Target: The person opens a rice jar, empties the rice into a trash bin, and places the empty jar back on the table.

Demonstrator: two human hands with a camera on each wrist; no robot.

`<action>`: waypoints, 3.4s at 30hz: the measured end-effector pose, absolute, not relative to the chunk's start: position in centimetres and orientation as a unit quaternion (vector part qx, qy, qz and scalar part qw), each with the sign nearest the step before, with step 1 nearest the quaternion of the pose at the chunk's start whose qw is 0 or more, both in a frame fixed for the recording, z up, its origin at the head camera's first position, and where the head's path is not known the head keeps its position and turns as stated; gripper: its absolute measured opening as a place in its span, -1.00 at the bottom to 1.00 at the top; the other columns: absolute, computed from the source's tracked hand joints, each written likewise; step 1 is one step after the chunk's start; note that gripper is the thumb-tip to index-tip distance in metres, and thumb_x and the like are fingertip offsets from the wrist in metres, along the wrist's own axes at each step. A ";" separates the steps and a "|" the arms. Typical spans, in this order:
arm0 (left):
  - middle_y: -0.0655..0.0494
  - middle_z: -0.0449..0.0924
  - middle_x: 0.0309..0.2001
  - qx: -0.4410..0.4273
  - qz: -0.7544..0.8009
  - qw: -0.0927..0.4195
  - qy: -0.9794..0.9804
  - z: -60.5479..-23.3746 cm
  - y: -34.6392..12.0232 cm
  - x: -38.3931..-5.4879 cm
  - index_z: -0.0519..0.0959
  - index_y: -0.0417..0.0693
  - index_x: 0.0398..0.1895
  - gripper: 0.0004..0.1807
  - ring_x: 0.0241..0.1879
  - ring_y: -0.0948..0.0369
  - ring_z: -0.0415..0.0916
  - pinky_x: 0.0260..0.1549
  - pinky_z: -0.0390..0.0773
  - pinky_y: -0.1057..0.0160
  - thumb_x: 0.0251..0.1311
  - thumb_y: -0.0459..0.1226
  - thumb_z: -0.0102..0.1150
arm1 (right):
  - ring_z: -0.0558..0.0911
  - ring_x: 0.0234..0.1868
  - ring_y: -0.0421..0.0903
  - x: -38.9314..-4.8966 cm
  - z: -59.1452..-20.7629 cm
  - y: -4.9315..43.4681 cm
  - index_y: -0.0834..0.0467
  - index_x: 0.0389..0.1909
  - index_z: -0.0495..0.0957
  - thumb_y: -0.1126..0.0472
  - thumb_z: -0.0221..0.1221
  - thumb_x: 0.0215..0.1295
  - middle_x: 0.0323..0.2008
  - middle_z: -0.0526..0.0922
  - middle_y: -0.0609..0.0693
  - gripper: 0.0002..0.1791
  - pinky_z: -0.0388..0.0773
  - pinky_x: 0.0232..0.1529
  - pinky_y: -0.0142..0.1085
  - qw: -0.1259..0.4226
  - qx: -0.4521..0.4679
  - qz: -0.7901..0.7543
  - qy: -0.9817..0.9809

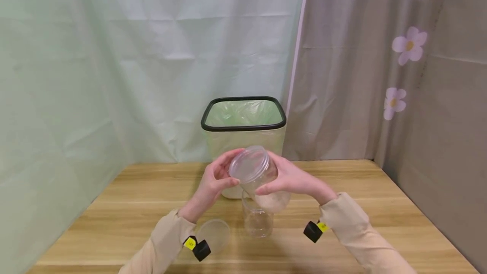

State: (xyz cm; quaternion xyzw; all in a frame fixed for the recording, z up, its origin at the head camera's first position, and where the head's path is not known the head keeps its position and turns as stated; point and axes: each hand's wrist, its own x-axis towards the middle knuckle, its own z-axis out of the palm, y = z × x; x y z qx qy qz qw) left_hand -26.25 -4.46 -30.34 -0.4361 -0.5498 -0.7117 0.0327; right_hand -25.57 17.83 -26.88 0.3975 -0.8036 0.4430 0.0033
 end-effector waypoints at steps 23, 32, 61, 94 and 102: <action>-0.18 0.29 0.09 -0.378 -0.731 0.110 -0.557 -30.9 -3.9 -25.6 0.21 -0.40 0.09 -0.17 0.07 0.02 0.25 0.05 0.26 0.12 -0.16 -0.13 0.42 | 0.46 -0.09 -0.12 -25.2 -27.7 16.1 0.06 0.20 0.22 0.02 0.46 -0.28 -0.05 0.46 -0.08 -0.07 0.40 -0.13 -0.13 0.139 0.352 0.402 -0.834; -0.14 0.29 0.06 -0.347 -0.733 0.132 -0.569 -31.4 -3.5 -25.4 0.21 -0.36 0.04 -0.24 0.07 0.02 0.25 0.09 0.21 0.14 -0.14 -0.18 0.41 | 0.43 -0.08 -0.07 -25.2 -28.2 15.3 0.21 0.15 0.27 0.05 0.49 -0.37 -0.03 0.43 0.01 -0.04 0.39 -0.12 -0.12 0.231 0.344 0.346 -0.842; -0.10 0.26 -0.09 -0.191 -0.743 0.199 -0.610 -31.9 -1.3 -24.3 0.22 -0.32 -0.10 -0.31 -0.03 0.06 0.25 0.01 0.31 0.21 -0.17 -0.14 0.42 | 0.40 -0.18 0.01 -24.5 -29.8 13.9 0.29 0.12 0.27 -0.11 0.45 -0.36 -0.14 0.44 0.10 -0.01 0.44 -0.27 -0.14 0.318 0.245 0.270 -0.875; -0.16 0.32 0.03 -0.334 -0.741 0.131 -0.568 -32.1 -4.2 -26.0 0.23 -0.37 0.10 -0.36 0.02 0.02 0.25 -0.05 0.34 0.17 0.06 -0.18 0.25 | 0.45 -0.11 -0.08 -24.5 -29.3 15.1 0.12 0.19 0.22 -0.01 0.45 -0.28 -0.02 0.41 -0.02 -0.05 0.41 -0.17 -0.10 0.197 0.293 0.384 -0.853; -0.17 0.26 0.16 -0.404 -0.725 0.072 -0.553 -31.9 -4.8 -26.6 0.19 -0.37 0.22 -0.23 0.09 0.03 0.23 -0.01 0.32 0.18 0.02 -0.17 0.28 | 0.44 -0.09 -0.12 -24.4 -29.2 15.2 0.04 0.20 0.22 -0.04 0.44 -0.26 -0.03 0.42 -0.09 -0.07 0.37 -0.14 -0.10 0.162 0.313 0.394 -0.848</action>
